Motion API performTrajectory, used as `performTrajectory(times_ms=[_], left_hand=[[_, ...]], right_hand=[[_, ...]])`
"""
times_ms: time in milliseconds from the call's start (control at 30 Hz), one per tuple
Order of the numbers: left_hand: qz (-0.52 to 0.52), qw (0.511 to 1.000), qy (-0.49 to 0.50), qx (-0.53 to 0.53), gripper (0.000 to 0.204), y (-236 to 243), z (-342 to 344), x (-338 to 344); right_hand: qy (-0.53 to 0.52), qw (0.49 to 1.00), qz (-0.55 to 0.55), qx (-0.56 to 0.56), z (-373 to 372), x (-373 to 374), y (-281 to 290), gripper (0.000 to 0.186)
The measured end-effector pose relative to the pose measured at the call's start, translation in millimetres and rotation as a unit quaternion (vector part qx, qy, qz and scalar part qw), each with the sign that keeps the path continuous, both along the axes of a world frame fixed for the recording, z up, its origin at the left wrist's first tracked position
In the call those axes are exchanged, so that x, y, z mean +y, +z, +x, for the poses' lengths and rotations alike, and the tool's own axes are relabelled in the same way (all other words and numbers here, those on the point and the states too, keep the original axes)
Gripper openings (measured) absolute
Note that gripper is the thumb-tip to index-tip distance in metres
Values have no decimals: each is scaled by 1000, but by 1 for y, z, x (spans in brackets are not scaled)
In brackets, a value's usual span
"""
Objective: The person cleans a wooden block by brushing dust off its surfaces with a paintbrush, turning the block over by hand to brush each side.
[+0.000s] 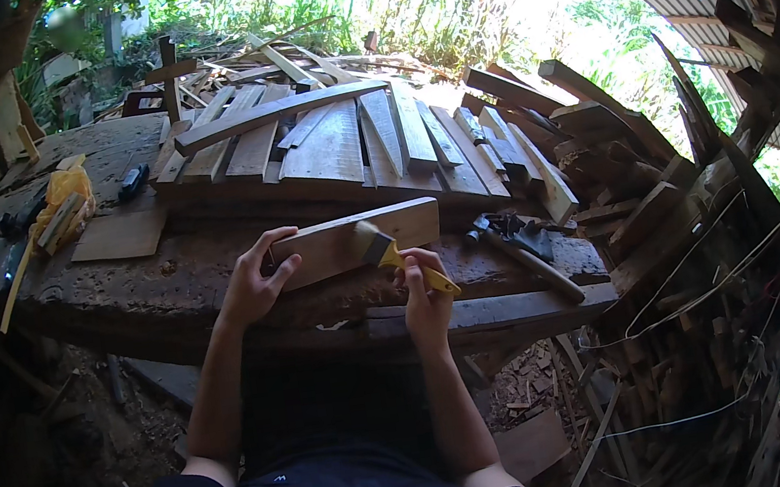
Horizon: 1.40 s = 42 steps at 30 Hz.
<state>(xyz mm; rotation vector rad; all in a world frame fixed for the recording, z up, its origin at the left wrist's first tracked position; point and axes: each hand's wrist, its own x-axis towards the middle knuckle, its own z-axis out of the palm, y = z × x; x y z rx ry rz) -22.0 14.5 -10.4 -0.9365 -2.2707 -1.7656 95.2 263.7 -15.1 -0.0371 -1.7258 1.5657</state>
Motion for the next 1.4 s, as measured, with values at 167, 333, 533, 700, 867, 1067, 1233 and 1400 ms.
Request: performTrajectory(times_ms=[167,333,533,700,867,1067,1233,1400], left_hand=[[-3,1000,-7,-22,39,7,3,1],[5,1000,1,7,39,3,2,0],[15,1000,-10,-10,38,1,2,2],[6,1000,-1,14,39,0,0,0],[7,1000,-3,0,39,3,2,1],[4,1000,-6,-11,40,4,3,0],[15,1000,-5,10,40,2,3,1],[12,1000,-10,8,39,-1,0,2]], right_hand=[[56,995,85,3,0,-9,7,17],[36,997,8,-64,5,4,-1,19],[18,1000,-22,1,-1,-6,5,16],[98,992,60,-54,5,1,3,17],[96,990,99,-34,3,-9,10,16],[139,981,103,-90,3,5,-7,19],[67,997,31,-4,-2,-3,2,18],[161,976,135,-49,3,-1,6,18]])
